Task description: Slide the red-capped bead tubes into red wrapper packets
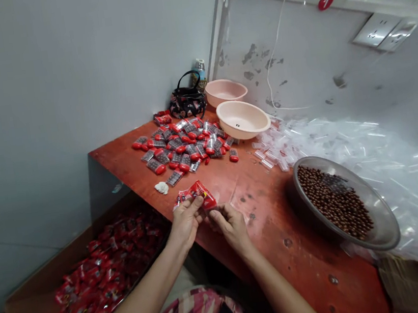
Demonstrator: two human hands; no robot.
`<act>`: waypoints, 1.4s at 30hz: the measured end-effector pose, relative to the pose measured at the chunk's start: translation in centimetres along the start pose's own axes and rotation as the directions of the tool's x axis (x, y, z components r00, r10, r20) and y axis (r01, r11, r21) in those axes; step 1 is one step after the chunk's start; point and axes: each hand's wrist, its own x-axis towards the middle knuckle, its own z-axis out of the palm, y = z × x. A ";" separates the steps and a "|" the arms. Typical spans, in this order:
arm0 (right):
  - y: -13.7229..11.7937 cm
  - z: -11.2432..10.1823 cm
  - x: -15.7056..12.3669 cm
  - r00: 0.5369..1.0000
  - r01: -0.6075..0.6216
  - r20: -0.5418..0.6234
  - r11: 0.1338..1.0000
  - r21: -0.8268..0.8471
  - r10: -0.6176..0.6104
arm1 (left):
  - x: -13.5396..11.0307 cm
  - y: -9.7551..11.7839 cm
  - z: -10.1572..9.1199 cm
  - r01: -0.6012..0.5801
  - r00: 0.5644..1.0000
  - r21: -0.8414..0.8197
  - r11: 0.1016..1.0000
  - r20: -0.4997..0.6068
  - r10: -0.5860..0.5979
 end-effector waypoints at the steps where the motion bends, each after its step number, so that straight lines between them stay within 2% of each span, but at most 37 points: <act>1: -0.1 0.0 -0.1 1.000 0.003 -0.014 1.000 -0.007 -0.003 | 0.0 -0.1 -0.1 -0.011 1.000 0.015 1.000 0.022 0.011; 3: -0.2 0.1 -0.2 0.998 0.032 -0.048 0.998 -0.048 -0.034 | 0.0 -0.3 -0.3 -0.019 0.999 0.048 0.999 0.050 0.017; 7: -0.3 0.4 -0.4 0.994 0.075 -0.078 0.995 -0.062 -0.080 | 0.0 -0.6 -0.7 0.049 0.995 0.104 0.993 0.084 -0.058; 9: -0.2 0.5 -0.3 0.999 0.027 -0.042 0.999 0.040 -0.025 | -0.1 -0.3 -0.8 0.062 0.986 0.130 0.990 0.143 -0.080; 13: 0.1 0.2 0.0 0.990 -0.117 0.105 0.959 0.260 0.092 | -0.1 0.4 -1.0 0.081 0.951 0.229 0.970 0.275 -0.144; 15: 0.0 0.2 0.0 0.993 -0.100 0.078 0.965 0.240 0.084 | 0.0 0.4 -1.1 0.068 0.956 0.279 0.958 0.257 -0.143; 17: -0.1 0.2 -0.1 0.999 -0.044 -0.012 0.986 0.163 0.046 | 0.1 0.2 -1.2 0.038 0.976 0.301 0.953 0.193 -0.100; 19: -0.1 0.5 -0.1 0.997 -0.034 -0.060 0.987 0.156 0.043 | 0.0 -0.1 -1.0 0.018 0.986 0.301 0.954 0.151 -0.066; 21: 0.1 0.8 0.1 0.995 -0.088 -0.025 0.959 0.270 0.098 | -0.2 -0.3 -0.7 0.021 0.984 0.290 0.957 0.165 -0.071; 24: 0.6 1.0 0.3 0.984 -0.175 0.053 0.868 0.465 0.170 | -0.3 -0.1 -0.3 0.044 0.979 0.234 0.971 0.183 -0.088; 28: 0.7 0.8 -0.1 0.981 -0.184 0.053 0.815 0.549 0.186 | 0.0 0.4 -0.4 0.005 0.999 0.084 0.996 0.039 -0.008; 35: 0.7 1.9 -1.1 0.971 -0.142 -0.090 0.832 0.536 0.224 | -0.6 -0.3 -0.6 0.012 1.000 0.102 0.995 0.021 -0.014; 38: 0.5 2.5 -1.5 0.964 -0.162 -0.093 0.829 0.535 0.249 | -0.9 -0.2 -0.5 -0.028 0.999 0.098 0.995 0.044 0.024; 40: 0.3 2.6 -1.8 0.967 -0.164 -0.100 0.872 0.461 0.234 | -0.8 0.0 -0.6 -0.050 0.998 0.062 0.997 0.043 0.047; 42: 0.0 2.5 -2.1 0.976 -0.113 -0.137 0.936 0.333 0.166 | -0.6 0.1 -0.8 -0.037 0.999 0.028 0.999 0.024 0.036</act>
